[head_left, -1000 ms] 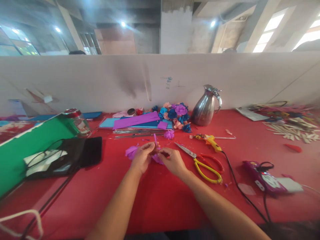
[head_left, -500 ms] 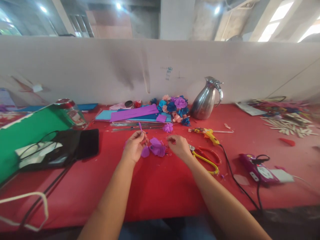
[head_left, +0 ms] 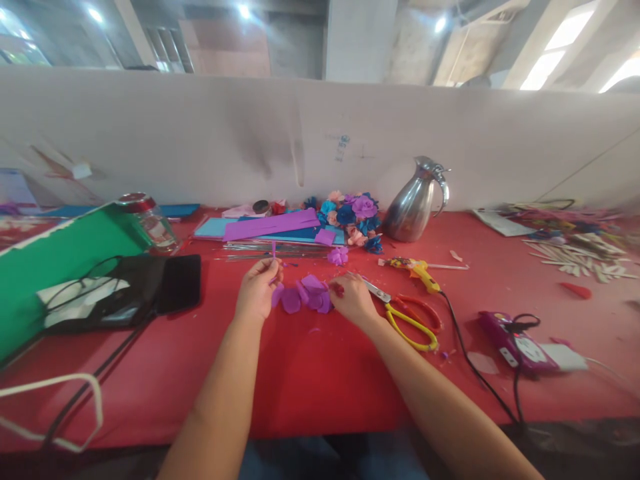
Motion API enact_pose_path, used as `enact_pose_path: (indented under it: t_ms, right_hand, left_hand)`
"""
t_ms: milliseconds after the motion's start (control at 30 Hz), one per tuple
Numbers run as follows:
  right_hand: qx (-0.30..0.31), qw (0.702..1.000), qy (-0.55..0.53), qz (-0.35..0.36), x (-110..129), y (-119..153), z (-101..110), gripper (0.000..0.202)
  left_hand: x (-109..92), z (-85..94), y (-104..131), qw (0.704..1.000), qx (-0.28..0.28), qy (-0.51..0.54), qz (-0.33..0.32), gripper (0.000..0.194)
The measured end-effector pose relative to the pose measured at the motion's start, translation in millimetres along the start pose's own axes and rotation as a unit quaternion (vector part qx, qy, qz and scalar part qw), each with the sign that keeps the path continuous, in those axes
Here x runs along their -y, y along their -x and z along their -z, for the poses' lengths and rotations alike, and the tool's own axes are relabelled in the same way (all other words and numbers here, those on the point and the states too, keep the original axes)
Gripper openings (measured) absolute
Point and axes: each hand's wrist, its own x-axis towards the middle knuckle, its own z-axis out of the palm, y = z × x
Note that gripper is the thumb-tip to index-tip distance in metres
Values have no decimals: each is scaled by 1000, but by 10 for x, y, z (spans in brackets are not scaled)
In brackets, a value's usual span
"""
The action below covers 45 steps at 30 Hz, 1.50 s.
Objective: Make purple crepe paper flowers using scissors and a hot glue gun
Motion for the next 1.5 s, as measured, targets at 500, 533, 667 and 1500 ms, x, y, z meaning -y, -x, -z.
enact_pose_path:
  t_ms: [500, 533, 667, 1500]
  right_hand:
    - [1, 999, 35, 12, 14, 11, -140, 16]
    - [-2, 999, 36, 12, 23, 16, -137, 17]
    - [7, 1000, 29, 5, 47, 27, -130, 22]
    - [133, 979, 154, -24, 509, -269, -159, 20]
  left_hand:
    - [-68, 184, -148, 973, -180, 114, 89, 18]
    - [-73, 189, -149, 972, -183, 119, 91, 18]
    - [-103, 183, -140, 970, -186, 125, 97, 19]
    - [-152, 232, -105, 972, -191, 119, 73, 15]
